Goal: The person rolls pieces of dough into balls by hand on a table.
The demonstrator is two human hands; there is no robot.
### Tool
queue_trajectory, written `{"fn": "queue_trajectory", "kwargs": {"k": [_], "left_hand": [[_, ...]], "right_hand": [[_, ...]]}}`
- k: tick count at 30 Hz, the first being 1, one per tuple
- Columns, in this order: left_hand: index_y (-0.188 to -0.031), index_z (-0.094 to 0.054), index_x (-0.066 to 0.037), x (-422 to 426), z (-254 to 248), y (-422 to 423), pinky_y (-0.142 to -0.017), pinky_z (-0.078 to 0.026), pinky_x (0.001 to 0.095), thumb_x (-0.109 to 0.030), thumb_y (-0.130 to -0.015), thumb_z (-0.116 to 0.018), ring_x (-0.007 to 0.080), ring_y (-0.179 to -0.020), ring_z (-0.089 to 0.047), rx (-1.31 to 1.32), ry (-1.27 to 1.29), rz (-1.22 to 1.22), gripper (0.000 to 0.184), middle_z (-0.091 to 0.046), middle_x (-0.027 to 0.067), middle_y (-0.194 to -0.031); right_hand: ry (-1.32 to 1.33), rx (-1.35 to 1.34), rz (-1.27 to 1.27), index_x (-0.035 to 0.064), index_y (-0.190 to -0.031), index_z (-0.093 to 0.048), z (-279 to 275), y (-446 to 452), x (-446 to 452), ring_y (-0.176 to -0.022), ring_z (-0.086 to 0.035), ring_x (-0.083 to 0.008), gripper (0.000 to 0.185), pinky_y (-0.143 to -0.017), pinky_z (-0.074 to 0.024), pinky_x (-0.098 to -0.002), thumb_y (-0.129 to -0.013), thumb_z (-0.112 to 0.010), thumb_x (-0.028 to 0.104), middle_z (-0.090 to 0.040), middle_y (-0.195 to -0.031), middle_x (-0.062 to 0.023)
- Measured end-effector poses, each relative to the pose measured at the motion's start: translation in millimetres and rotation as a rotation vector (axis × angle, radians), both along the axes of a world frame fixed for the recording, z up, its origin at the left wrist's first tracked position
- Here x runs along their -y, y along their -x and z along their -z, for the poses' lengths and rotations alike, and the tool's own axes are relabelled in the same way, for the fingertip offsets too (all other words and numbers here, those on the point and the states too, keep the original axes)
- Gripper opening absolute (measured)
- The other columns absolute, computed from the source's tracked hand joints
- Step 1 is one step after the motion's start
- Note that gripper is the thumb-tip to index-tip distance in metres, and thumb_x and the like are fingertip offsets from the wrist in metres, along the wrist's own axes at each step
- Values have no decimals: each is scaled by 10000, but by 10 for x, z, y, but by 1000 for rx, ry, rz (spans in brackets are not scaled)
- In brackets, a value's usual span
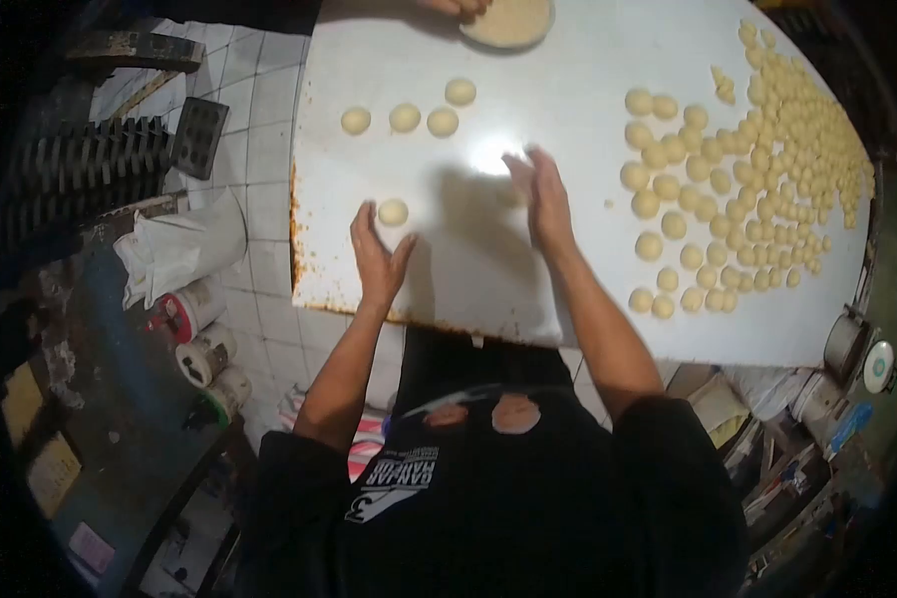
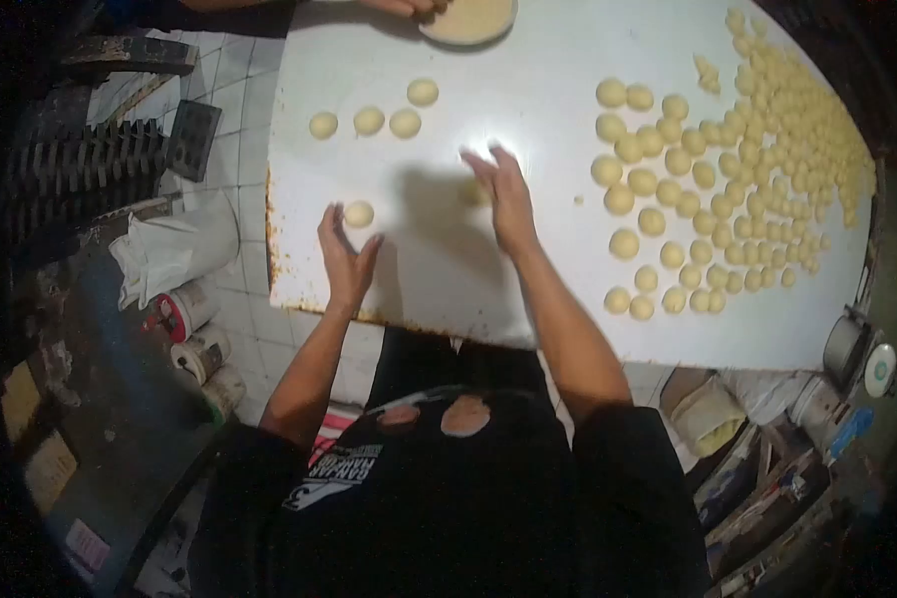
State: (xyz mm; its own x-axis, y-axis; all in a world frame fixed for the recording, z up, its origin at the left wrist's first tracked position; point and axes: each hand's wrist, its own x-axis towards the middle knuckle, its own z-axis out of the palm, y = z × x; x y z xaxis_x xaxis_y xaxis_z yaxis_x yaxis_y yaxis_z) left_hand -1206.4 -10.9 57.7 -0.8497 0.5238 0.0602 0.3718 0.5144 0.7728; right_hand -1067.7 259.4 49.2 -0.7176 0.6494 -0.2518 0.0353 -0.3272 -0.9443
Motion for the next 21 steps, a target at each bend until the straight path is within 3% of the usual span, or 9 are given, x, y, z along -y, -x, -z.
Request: {"fn": "queue_trajectory", "kwargs": {"k": [3, 5, 7, 11, 13, 15, 17, 19, 21], "left_hand": [[-1593, -392, 26, 70, -64, -63, -1167, -442, 519, -148, -840, -930, 441, -1372, -518, -81, 93, 10, 942, -506, 259, -1522], [-1579, -418, 26, 42, -47, 14, -1157, -442, 526, -175, -836, -929, 459, -1346, -535, -184, 87, 106, 924, -547, 260, -1481], [-1570, -439, 12, 13, -161, 13, -1133, -454, 529, -176, -842, -914, 457, -1312, -551, -236, 42, 117, 889, -580, 255, -1436], [-1489, -565, -61, -113, -210, 215, -1079, -484, 524, -151, -907, -837, 429, -1254, -577, -177, 70, 135, 649, -609, 210, -1387], [-1409, -621, -60, -132, -140, 317, -1050, -497, 526, -127, -945, -783, 431, -1251, -577, 65, -2, 170, 496, -622, 204, -1358], [-1342, -639, -39, -325, -264, 605, -1020, -510, 514, -79, -954, -751, 418, -1233, -586, -8, -74, 133, 406, -634, 211, -1324], [-1311, -646, -32, -536, -434, 1062, -1017, -519, 493, -66, -954, -744, 407, -1195, -614, 76, -225, 42, 372, -653, 206, -1296], [-1295, -659, -34, -833, -561, 1586, -1027, -525, 516, -62, -952, -745, 407, -1145, -645, -230, -376, 95, 354, -673, 193, -1254], [-1374, -656, -51, -1087, -483, 1968, -1091, -501, 544, -153, -943, -784, 417, -1227, -643, -65, -253, 42, 461, -664, 183, -1399]], "right_hand": [[-56, 116, -119, 58, -1583, -512, -226, 84, 155, -1467, -544, -360, 639, -1262, -358, -425, -1110, -582, 482, -608, -1567, -194], [-317, 296, -134, 56, -1582, -504, -202, -231, 297, -1462, -554, -329, 619, -1246, -385, -423, -1046, -727, 269, -601, -1580, -190], [-324, 252, -105, 52, -1572, -509, -209, -676, 529, -1481, -546, -289, 624, -1233, -407, -427, -1000, -753, 98, -581, -1608, -186], [-790, 454, -100, 15, -1512, -537, -531, -581, 563, -1357, -617, -284, 519, -1147, -485, -401, -1025, -697, 94, -674, -1417, -184], [-970, 589, -170, 26, -1486, -558, -735, -302, 469, -1293, -651, -290, 477, -1110, -505, -401, -1033, -689, 95, -694, -1349, -193], [-917, 538, -439, 21, -1415, -591, -816, 238, 218, -1128, -662, -415, 449, -1023, -546, -469, -985, -707, 81, -649, -1194, -213], [-657, 477, -266, 26, -1337, -633, -1377, 1010, 165, -1060, -675, -411, 364, -967, -564, -475, -1002, -705, 147, -652, -1234, -229], [-578, 307, -78, 24, -1271, -675, -1430, 1612, 145, -1068, -689, -411, 358, -901, -568, -501, -984, -744, 226, -649, -1310, -254], [-954, 288, -176, 12, -1225, -706, -1037, 2050, -32, -1100, -705, -427, 409, -896, -567, -519, -925, -813, 267, -665, -1346, -268]]}}
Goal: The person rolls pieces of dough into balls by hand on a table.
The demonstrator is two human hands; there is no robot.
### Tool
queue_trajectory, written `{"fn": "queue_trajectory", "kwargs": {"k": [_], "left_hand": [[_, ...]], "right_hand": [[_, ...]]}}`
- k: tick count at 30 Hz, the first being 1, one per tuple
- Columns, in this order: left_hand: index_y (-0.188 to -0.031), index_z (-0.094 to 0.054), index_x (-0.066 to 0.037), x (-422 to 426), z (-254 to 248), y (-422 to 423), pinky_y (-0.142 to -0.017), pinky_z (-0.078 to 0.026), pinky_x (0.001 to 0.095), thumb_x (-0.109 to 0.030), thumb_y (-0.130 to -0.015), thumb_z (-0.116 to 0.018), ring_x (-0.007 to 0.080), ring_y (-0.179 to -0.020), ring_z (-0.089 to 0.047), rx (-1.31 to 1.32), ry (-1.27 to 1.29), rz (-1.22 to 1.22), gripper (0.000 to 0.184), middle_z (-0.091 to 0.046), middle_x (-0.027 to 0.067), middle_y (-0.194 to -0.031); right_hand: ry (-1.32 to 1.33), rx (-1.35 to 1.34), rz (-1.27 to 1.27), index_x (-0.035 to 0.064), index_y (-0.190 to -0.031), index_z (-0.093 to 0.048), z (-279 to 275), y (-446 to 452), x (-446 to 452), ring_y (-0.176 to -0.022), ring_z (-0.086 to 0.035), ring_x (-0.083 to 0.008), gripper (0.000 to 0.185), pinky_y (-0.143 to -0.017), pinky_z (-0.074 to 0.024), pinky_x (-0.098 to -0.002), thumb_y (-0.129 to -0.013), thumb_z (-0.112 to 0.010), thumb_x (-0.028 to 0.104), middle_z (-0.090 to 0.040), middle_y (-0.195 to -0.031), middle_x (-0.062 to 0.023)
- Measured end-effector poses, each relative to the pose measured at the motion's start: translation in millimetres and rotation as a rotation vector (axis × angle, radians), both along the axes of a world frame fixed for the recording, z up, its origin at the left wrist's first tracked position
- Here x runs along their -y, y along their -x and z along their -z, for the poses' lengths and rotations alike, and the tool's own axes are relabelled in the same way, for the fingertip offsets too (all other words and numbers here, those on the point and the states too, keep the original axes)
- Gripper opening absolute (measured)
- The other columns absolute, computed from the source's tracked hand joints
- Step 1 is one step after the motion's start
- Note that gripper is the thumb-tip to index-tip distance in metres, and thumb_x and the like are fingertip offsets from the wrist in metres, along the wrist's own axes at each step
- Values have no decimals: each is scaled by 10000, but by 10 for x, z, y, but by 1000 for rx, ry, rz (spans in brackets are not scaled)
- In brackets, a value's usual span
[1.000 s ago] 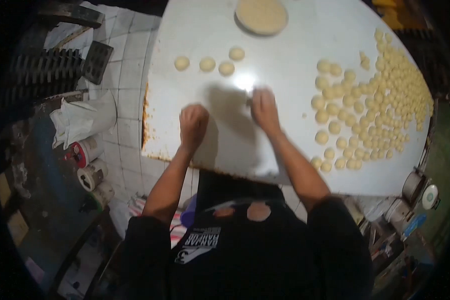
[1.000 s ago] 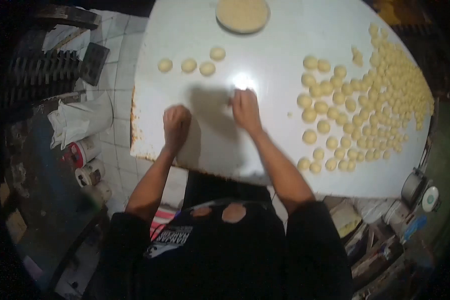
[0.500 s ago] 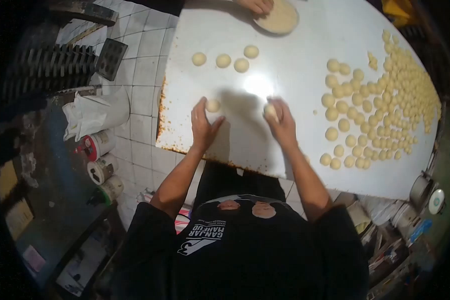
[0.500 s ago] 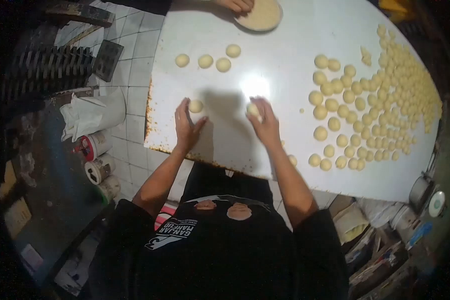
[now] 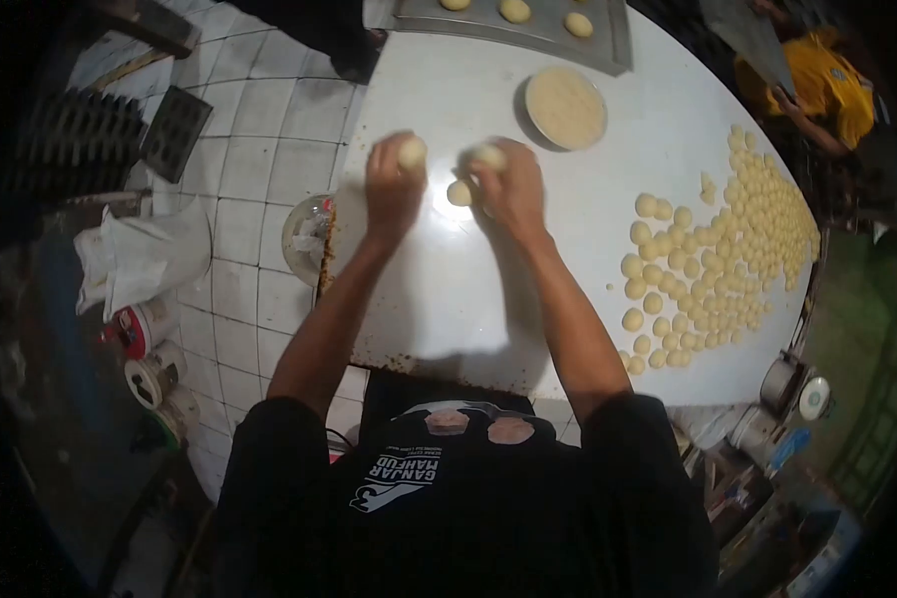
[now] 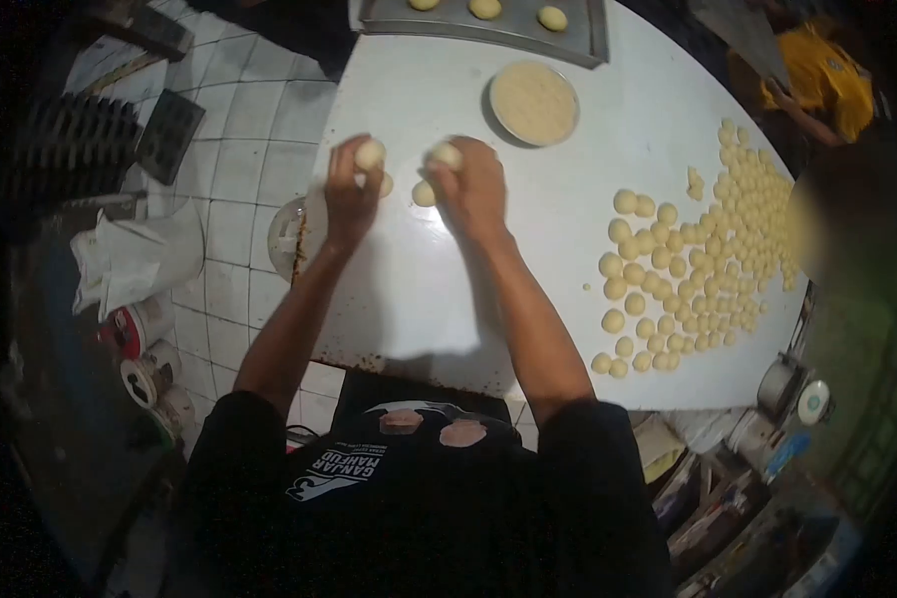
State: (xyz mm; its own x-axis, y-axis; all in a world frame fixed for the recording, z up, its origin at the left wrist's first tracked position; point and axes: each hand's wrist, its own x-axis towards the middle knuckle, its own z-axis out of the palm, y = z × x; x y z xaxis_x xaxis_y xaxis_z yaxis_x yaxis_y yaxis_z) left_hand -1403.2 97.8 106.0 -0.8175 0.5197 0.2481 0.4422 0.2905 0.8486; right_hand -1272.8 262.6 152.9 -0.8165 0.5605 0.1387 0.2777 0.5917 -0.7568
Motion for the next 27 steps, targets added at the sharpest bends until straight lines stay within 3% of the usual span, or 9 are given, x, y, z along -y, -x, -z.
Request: {"fn": "queue_trajectory", "kwargs": {"k": [1, 3, 4, 7, 9, 12, 14, 18, 27], "left_hand": [[-1374, -656, -51, -43, 154, 128, -1091, -501, 544, -153, -943, -784, 417, -1227, -643, 9, -1, 31, 461, -664, 183, -1399], [-1443, -640, -76, -68, 537, 402, -1081, -475, 572, -232, -971, -761, 411, -1201, -646, -646, 261, 229, 511, -666, 191, -1371], [-1478, -637, -73, -66, 597, 383, -1157, -380, 652, -295, -943, -786, 424, -1321, -607, -665, 463, 167, 598, -645, 185, -1481], [-1549, -591, -62, -216, -39, 262, -1301, -196, 617, -291, -1035, -720, 494, -1569, -369, -505, 270, 288, 577, -487, 227, -1671], [-1453, -658, -21, -357, -594, -418, -1205, -414, 546, -192, -1053, -706, 420, -1394, -562, -261, 3, 265, 438, -656, 245, -1451], [-1235, -729, -19, -577, -462, -1485, -956, -594, 394, -24, -957, -800, 317, -1115, -726, 190, -42, 500, 288, -751, 154, -1236], [-1161, -718, -41, -791, -426, -2336, -904, -600, 417, -30, -937, -809, 317, -1054, -723, 26, -91, 742, 242, -736, 145, -1133], [-1251, -687, -42, -1381, -178, -3822, -971, -563, 487, -61, -912, -788, 390, -1149, -670, -31, -34, 942, 354, -710, 167, -1223], [-1205, -702, -76, -1729, 162, -4231, -921, -585, 475, -86, -924, -774, 395, -1103, -661, -249, 242, 1061, 290, -678, 154, -1230]], "right_hand": [[-365, 27, 2, 16, -1226, -714, 85, 56, 20, -1124, -702, -425, 433, -917, -561, -519, -904, -826, 282, -679, -1341, -254], [-563, -32, 14, 25, -1244, -723, 107, 68, 84, -1170, -687, -413, 452, -969, -540, -503, -892, -829, 288, -697, -1350, -223], [-411, -121, 35, 29, -1260, -724, 53, -61, 99, -1192, -674, -403, 449, -998, -526, -488, -900, -820, 279, -701, -1365, -206], [-58, 38, 12, 42, -1180, -724, -142, -1129, 419, -1202, -658, -347, 304, -991, -519, -448, -933, -785, 208, -707, -1298, -147], [-87, 61, 17, 55, -1109, -721, -350, -1861, 702, -1138, -676, -337, 201, -957, -534, -441, -943, -765, 158, -717, -1195, -123], [-126, 99, 182, 60, -1089, -722, -261, -3147, 712, -1067, -694, -342, 140, -915, -554, -443, -960, -736, 113, -733, -1123, -118], [76, 201, 426, 50, -1146, -735, -317, -3990, 584, -1005, -708, -364, 165, -882, -568, -442, -990, -729, 105, -740, -1115, -148], [-79, 255, 673, 16, -1143, -711, -340, -5148, 64, -942, -719, -352, 140, -843, -573, -417, -1037, -664, 95, -724, -1073, -167], [-134, -40, 577, 11, -1166, -712, -150, -5223, -1034, -1045, -703, -375, 182, -885, -558, -460, -992, -669, 44, -714, -1106, -171]]}}
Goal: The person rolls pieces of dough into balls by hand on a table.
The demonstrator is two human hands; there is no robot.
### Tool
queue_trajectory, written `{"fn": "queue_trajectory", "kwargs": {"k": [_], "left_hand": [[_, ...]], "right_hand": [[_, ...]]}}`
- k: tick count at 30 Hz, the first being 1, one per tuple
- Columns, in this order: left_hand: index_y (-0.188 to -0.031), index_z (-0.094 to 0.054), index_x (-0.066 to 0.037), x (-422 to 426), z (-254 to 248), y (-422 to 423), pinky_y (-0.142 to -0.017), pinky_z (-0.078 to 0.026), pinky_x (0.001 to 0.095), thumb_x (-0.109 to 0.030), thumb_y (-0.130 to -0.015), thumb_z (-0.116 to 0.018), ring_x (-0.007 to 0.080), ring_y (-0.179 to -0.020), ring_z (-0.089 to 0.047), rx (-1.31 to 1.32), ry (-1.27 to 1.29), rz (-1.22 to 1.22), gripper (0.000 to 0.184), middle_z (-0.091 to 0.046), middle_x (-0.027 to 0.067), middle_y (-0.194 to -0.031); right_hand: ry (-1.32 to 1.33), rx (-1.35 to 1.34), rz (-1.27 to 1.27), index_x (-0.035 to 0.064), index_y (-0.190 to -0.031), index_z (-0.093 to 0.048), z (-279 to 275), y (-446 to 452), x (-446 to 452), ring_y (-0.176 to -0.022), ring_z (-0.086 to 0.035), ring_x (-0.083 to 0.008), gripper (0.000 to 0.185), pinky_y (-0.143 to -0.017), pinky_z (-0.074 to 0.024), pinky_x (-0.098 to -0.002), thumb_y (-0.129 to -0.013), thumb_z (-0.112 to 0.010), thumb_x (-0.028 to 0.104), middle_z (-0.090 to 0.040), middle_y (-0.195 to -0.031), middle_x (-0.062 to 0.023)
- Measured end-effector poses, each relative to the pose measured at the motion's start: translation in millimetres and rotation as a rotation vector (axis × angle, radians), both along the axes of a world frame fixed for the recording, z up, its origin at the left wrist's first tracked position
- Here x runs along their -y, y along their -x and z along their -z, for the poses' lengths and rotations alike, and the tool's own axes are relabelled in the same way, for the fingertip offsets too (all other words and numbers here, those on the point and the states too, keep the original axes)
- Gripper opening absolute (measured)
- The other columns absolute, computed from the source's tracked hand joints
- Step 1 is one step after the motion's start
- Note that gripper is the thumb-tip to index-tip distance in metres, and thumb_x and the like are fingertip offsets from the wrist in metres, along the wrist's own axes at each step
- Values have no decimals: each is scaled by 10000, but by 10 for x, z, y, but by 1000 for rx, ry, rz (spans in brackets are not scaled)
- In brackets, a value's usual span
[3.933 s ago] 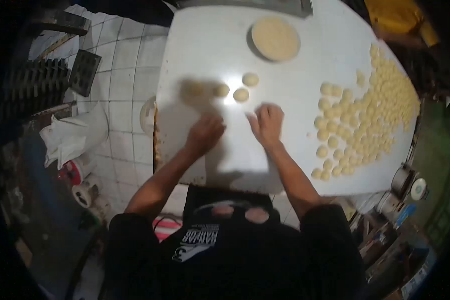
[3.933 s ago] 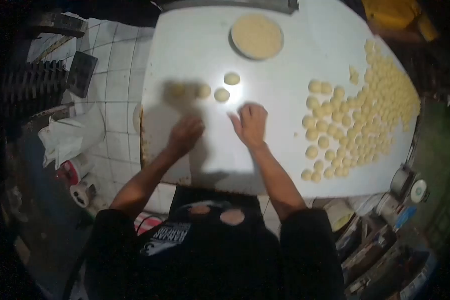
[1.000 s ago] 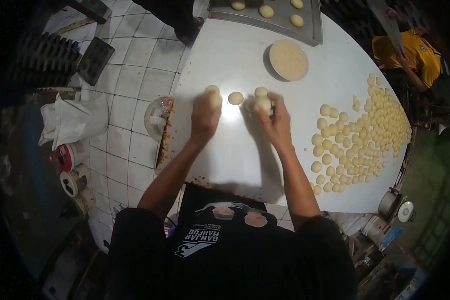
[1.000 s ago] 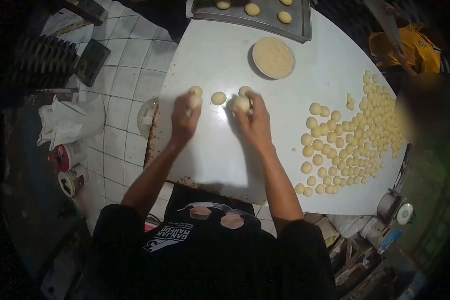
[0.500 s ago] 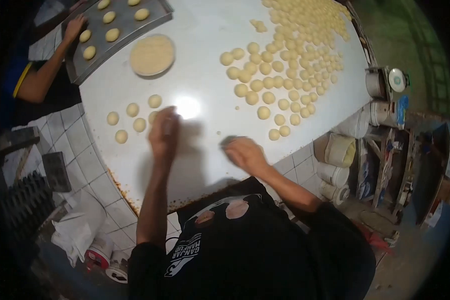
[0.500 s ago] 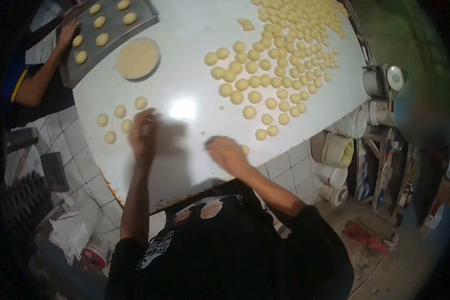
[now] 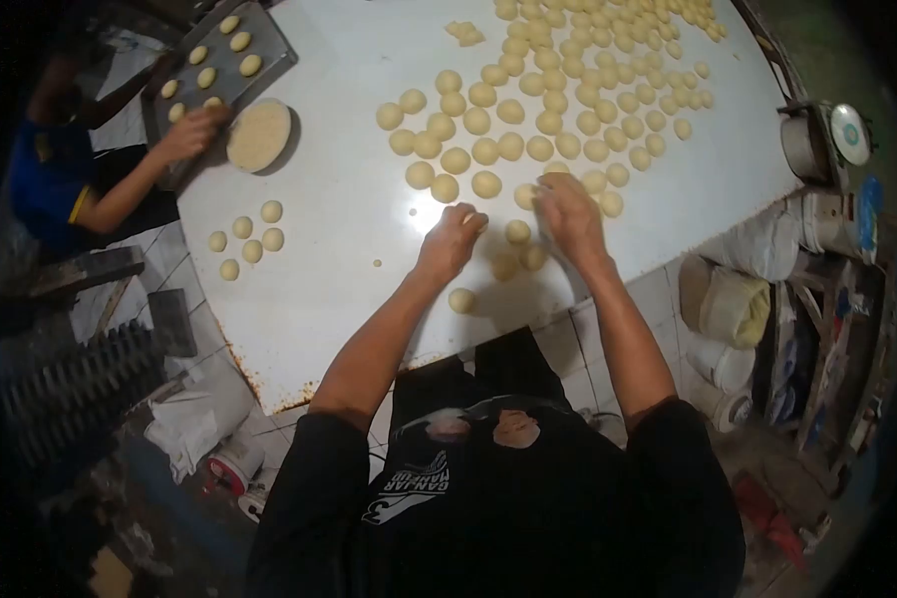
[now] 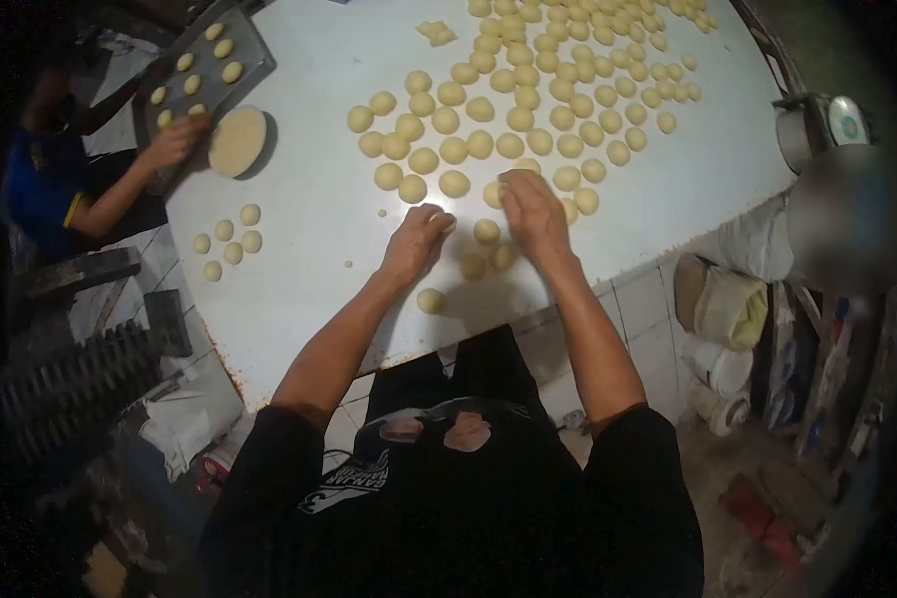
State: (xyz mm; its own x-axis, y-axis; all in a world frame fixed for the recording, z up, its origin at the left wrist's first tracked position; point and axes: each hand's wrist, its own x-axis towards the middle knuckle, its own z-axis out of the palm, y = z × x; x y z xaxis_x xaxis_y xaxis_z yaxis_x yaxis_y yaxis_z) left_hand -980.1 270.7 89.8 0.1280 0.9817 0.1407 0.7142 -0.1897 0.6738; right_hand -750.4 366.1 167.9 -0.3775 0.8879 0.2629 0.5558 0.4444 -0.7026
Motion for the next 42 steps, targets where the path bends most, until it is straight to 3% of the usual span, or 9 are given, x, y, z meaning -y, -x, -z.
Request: {"fn": "queue_trajectory", "kwargs": {"k": [13, 15, 18, 21, 24, 26, 29, 35, 42], "left_hand": [[-1154, -685, -10, 3067, -105, 1933, -913, -556, 418, -109, -965, -801, 305, -1020, -692, 138, 183, -849, 243, -689, 164, -1086], [-1063, -660, -47, 3296, -27, 2201, -962, -506, 467, -186, -911, -849, 351, -1082, -646, -398, 215, -573, 279, -673, 158, -1104], [-1020, -630, -62, 3227, -22, 2529, -960, -472, 501, -246, -869, -862, 377, -1097, -608, -308, 81, -611, 333, -653, 147, -1125], [-1010, -636, -69, 2976, 116, 2756, -949, -484, 501, -234, -868, -837, 371, -1079, -618, -394, -26, -596, 296, -649, 141, -1103], [-973, -652, -84, 2481, 324, 2491, -941, -495, 515, -187, -853, -814, 363, -1066, -633, -275, 107, -557, 226, -657, 118, -1087], [-937, -658, -116, 2650, 375, 2281, -938, -507, 491, -172, -866, -787, 337, -1050, -645, -186, 114, -462, 157, -648, 85, -1047], [-927, -681, -159, 3404, 368, 2534, -943, -508, 474, -195, -863, -797, 319, -1034, -642, -105, -83, -287, 137, -631, 81, -1016], [-1012, -698, -101, 2565, 416, 2537, -932, -501, 509, -165, -877, -794, 361, -1020, -635, -98, 11, -469, 178, -666, 109, -1072], [-1011, -675, -112, 3086, 491, 3172, -937, -506, 535, -231, -879, -774, 359, -1045, -629, -338, 16, -55, 203, -652, 131, -1127]], "right_hand": [[-271, 227, -198, 86, -1064, -713, 329, 1450, 100, -1008, -659, -339, 234, -864, -516, -479, -883, -805, 202, -688, -1052, -116], [-101, 404, -175, 78, -1069, -712, 626, 1404, 156, -1027, -657, -365, 239, -899, -504, -511, -903, -802, 225, -703, -1041, -145], [185, 294, -197, 68, -1075, -714, 324, 1718, 892, -1014, -662, -404, 254, -905, -516, -538, -909, -802, 239, -700, -1005, -188], [209, 710, -1115, 45, -1098, -699, -37, 2402, 1483, -1035, -657, -384, 311, -943, -524, -513, -898, -788, 267, -680, -1070, -180], [97, 451, -1023, 51, -1077, -672, 935, 2742, 2017, -1075, -615, -390, 249, -958, -489, -511, -925, -746, 234, -649, -1103, -181], [20, 329, -351, 78, -970, -613, 979, 3290, 2357, -1042, -588, -399, 171, -906, -463, -515, -939, -728, 200, -632, -1070, -173], [-64, 158, -868, 89, -1008, -655, 963, 2476, 2645, -981, -584, -357, 269, -856, -460, -504, -905, -797, 292, -627, -1064, -133], [-64, 275, -257, 91, -1012, -678, 1058, 3436, 2268, -977, -579, -367, 272, -853, -452, -507, -888, -817, 288, -618, -1040, -137], [-170, 361, -582, 113, -1016, -684, 1011, 2736, 2054, -1003, -602, -330, 364, -864, -459, -491, -847, -867, 378, -645, -1022, -94]]}}
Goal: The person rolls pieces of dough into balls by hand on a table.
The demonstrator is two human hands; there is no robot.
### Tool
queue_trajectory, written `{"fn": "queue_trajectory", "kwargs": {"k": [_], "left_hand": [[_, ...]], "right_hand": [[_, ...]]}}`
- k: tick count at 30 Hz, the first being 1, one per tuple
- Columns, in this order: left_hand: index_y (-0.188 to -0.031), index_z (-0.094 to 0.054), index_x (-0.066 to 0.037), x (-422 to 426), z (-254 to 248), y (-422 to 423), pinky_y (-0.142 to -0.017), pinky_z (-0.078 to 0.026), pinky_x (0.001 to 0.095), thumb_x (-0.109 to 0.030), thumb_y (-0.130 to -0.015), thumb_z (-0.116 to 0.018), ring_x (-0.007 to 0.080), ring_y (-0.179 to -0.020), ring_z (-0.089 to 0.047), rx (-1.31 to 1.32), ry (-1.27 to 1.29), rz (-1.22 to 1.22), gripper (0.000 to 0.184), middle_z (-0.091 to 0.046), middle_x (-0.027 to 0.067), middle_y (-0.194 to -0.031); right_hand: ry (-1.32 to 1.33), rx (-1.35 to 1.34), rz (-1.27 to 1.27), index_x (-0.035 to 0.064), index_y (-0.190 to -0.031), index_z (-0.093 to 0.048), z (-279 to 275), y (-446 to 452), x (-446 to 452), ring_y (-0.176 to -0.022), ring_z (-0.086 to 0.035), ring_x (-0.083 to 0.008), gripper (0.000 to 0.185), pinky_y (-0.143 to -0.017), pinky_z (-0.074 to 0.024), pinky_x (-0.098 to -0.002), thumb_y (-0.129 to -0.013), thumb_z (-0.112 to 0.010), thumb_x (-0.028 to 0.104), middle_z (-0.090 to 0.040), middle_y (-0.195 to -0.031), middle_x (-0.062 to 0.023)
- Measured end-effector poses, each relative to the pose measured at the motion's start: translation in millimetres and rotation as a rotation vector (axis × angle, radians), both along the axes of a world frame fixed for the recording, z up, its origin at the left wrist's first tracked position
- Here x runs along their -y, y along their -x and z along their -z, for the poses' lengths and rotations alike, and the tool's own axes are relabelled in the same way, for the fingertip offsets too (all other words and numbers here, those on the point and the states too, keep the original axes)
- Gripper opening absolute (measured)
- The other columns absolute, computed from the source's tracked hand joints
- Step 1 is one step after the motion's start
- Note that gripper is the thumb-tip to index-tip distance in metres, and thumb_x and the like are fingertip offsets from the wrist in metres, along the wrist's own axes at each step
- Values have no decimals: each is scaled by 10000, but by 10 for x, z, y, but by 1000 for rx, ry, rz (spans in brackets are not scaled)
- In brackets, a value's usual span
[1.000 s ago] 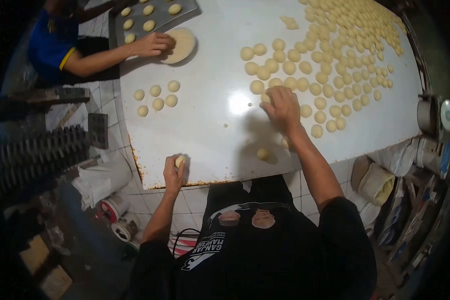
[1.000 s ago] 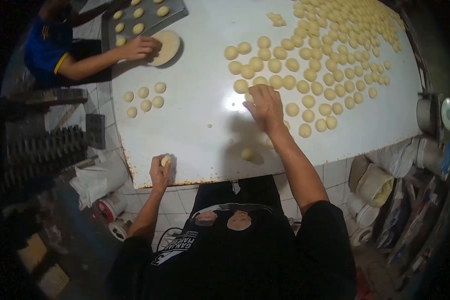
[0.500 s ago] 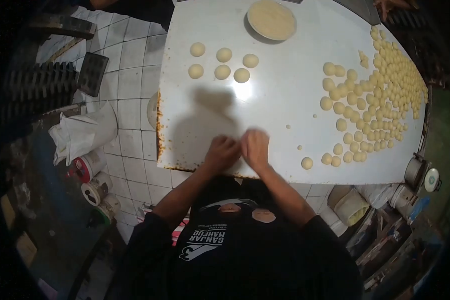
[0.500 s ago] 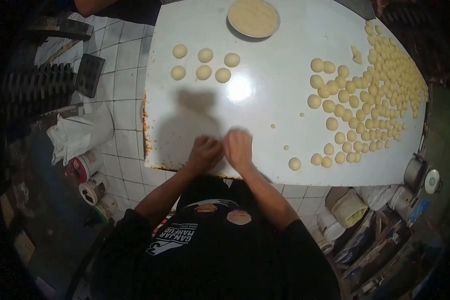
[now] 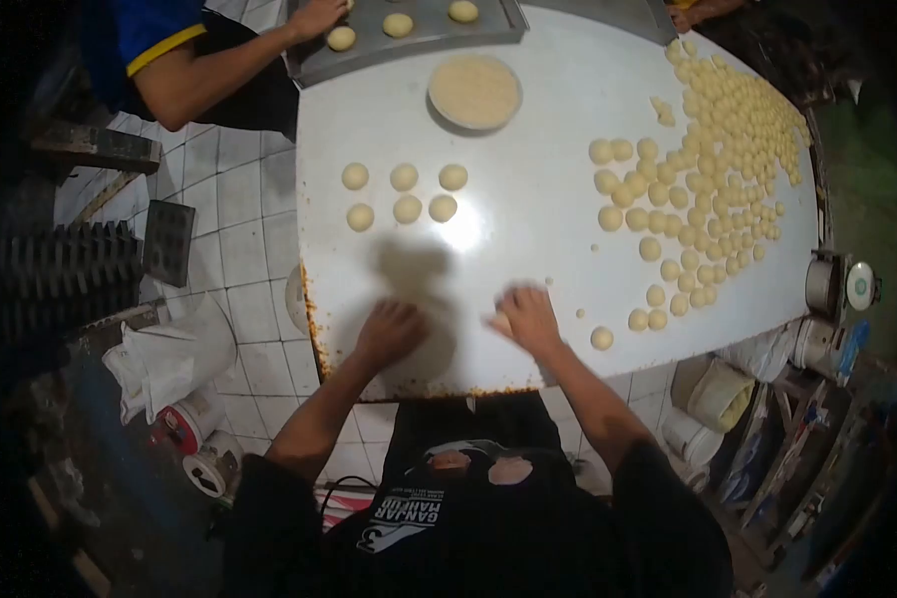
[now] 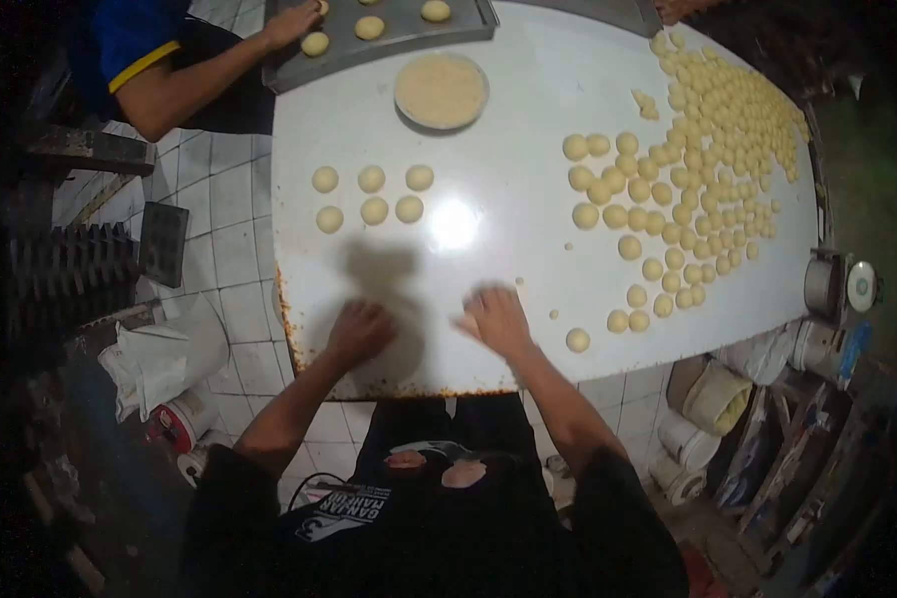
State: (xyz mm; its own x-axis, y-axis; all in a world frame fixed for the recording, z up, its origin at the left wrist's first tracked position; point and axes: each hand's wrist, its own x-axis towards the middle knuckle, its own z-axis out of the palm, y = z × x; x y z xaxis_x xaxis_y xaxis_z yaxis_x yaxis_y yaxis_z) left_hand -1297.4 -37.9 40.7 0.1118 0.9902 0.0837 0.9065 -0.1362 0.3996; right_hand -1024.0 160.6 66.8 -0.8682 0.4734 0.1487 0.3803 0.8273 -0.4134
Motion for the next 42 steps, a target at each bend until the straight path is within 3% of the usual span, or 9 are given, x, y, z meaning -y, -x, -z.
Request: {"fn": "queue_trajectory", "kwargs": {"k": [3, 7, 15, 18, 19, 25, 27, 34, 42], "left_hand": [[-988, -651, -97, -516, -118, -728, -949, -491, 525, -154, -898, -745, 367, -1025, -628, 228, -16, -328, 142, -658, 126, -1046], [-928, -680, -116, 160, -274, -475, -907, -530, 507, -160, -883, -764, 341, -1019, -671, 320, -188, -33, 105, -698, 97, -1006], [-934, -678, -82, -256, -223, -879, -871, -517, 529, -112, -842, -784, 366, -931, -638, 192, -309, -348, 143, -665, 103, -940], [-942, -672, -66, -108, 194, -424, -867, -503, 503, -109, -882, -742, 359, -992, -610, -305, 482, -157, 103, -658, 114, -1036], [-972, -681, -75, -280, -48, -406, -835, -506, 496, -139, -902, -736, 370, -982, -601, 32, -118, -321, 110, -652, 127, -1038], [-1018, -674, -64, -188, -93, -816, -965, -506, 524, -102, -917, -741, 413, -1138, -620, 238, -272, -458, 127, -669, 153, -1152], [-1009, -672, -58, 2, -54, -548, -938, -499, 518, -100, -926, -740, 412, -1109, -615, -14, -185, -302, 115, -662, 153, -1137], [-1119, -694, -57, 82, -174, -891, -994, -511, 526, -55, -900, -742, 400, -1167, -606, 235, -258, -527, 224, -659, 156, -1173], [-1134, -701, -41, -663, -409, -774, -997, -527, 520, -33, -909, -728, 374, -1146, -634, 529, -277, -413, 226, -673, 160, -1198]], "right_hand": [[47, -173, 420, 104, -969, -646, -30, 727, 192, -944, -583, -349, 300, -832, -442, -498, -876, -835, 317, -630, -997, -122], [255, 70, -210, 87, -928, -652, 69, -112, 294, -1054, -647, -357, 262, -886, -484, -521, -833, -836, 247, -683, -1034, -136], [24, -246, 43, 97, -930, -662, 278, 102, 184, -885, -620, -364, 239, -754, -496, -529, -824, -844, 210, -659, -988, -113], [34, 185, -100, 93, -891, -679, 175, -8, -212, -975, -623, -348, 234, -826, -494, -509, -854, -831, 267, -659, -1002, -112], [17, 58, -34, 76, -869, -704, 51, 159, -316, -1089, -627, -340, 260, -916, -495, -499, -866, -828, 304, -680, -1066, -123], [31, -291, -84, 83, -827, -701, 166, -9, -76, -997, -612, -330, 294, -869, -495, -484, -906, -789, 352, -654, -1007, -112], [185, 237, -53, 96, -776, -658, -76, -14, -285, -948, -600, -319, 316, -818, -484, -470, -891, -816, 343, -631, -959, -108], [241, -182, -88, 57, -1192, -695, -112, -325, 72, -1254, -622, -426, 278, -1090, -500, -520, -978, -746, 226, -669, -1303, -209], [766, -161, 511, -32, -1281, -638, -1125, 1189, -620, -1054, -683, -402, 446, -990, -542, -475, -998, -759, 290, -707, -1203, -234]]}}
